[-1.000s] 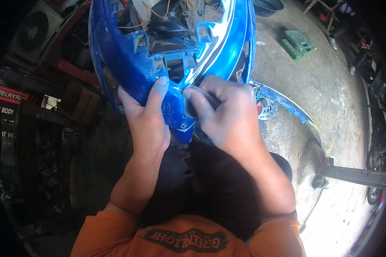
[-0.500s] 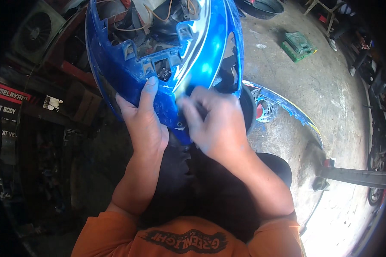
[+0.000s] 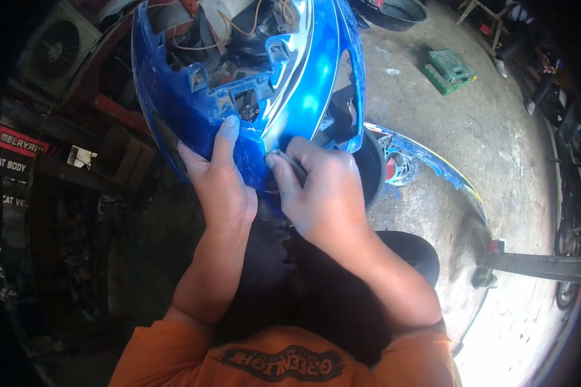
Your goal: The person holds a blue motorcycle fairing and uses a piece of sandpaper to rub the surface. They frequently dip the sandpaper and the fairing into a bucket of water while continuing the sanding motion across various parts of the plastic component.
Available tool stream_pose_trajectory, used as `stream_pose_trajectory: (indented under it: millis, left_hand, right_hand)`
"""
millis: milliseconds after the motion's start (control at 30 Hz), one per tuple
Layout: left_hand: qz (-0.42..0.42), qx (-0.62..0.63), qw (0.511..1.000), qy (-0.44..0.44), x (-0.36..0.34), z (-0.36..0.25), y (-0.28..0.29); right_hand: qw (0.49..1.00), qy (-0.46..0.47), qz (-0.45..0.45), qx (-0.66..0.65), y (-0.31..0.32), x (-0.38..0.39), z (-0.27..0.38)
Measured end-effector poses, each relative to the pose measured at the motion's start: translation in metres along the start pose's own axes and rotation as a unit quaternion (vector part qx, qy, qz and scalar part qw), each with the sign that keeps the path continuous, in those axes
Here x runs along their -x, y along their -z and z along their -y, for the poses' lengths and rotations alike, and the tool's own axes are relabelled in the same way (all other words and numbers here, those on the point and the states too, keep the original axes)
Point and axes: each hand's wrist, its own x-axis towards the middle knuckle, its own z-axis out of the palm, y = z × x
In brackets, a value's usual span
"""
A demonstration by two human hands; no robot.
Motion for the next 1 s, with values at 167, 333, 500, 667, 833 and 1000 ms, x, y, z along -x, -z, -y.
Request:
stream_pose_trajectory:
  millis: [167,333,500,667,833,1000]
  left_hand:
    - [0.031,-0.012,0.999,0.042,0.001,-0.004,0.006]
    - [0.022,0.008,0.999,0.028,-0.01,-0.003,0.005]
    - [0.023,-0.02,0.999,0.04,-0.006,-0.003,0.004]
    - [0.042,-0.014,0.999,0.024,-0.013,-0.003,0.008]
    - [0.023,-0.005,0.999,0.031,-0.013,-0.005,0.007]
    - [0.048,-0.01,0.998,0.026,-0.011,-0.003,0.006]
  right_hand:
    - [1.0,0.0,-0.023,-0.003,-0.003,-0.013,0.009]
    - [1.0,-0.015,-0.009,-0.003,-0.008,0.001,0.0]
    - [1.0,0.003,-0.016,-0.024,-0.004,-0.016,0.008]
    - [0.999,-0.032,0.0,0.004,-0.003,-0.01,0.005]
    - [0.998,-0.066,0.016,-0.017,-0.004,-0.007,0.012]
    - [1.0,-0.014,-0.018,-0.011,-0.005,-0.012,0.007]
